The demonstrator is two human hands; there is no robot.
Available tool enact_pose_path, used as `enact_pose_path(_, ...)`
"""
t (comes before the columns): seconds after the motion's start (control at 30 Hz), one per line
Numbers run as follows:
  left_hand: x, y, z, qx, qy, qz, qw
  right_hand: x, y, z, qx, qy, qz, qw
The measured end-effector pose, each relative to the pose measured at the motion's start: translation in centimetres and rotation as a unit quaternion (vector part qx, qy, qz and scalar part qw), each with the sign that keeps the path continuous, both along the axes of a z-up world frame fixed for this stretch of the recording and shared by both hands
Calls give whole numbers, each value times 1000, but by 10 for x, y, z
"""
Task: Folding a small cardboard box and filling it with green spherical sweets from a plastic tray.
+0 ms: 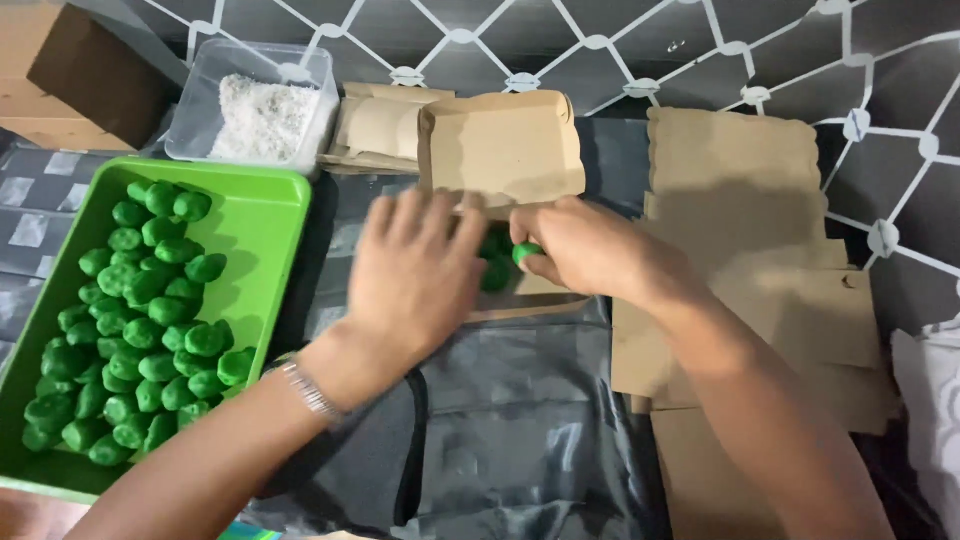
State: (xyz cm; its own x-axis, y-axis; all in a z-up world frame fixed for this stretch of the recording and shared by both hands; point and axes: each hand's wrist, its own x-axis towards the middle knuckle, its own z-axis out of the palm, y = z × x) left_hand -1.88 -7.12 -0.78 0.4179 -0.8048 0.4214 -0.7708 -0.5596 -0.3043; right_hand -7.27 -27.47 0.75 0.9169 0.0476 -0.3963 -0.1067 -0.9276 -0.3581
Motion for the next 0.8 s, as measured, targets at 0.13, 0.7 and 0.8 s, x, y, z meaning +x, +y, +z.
enact_pose_path(0.13, 3, -33, -14, 79, 81, 1, 994, 6, -3, -31, -14, -63, 69, 996)
enact_pose_path(0.7, 19, -35, -25, 156, 106, 59, 980, 16, -15, -83, -37, -150, 153, 976)
enact_pose_path(0.8, 19, -35, -27, 153, 102, 60, 981, 14, -11, -70, -75, -155, 140, 975)
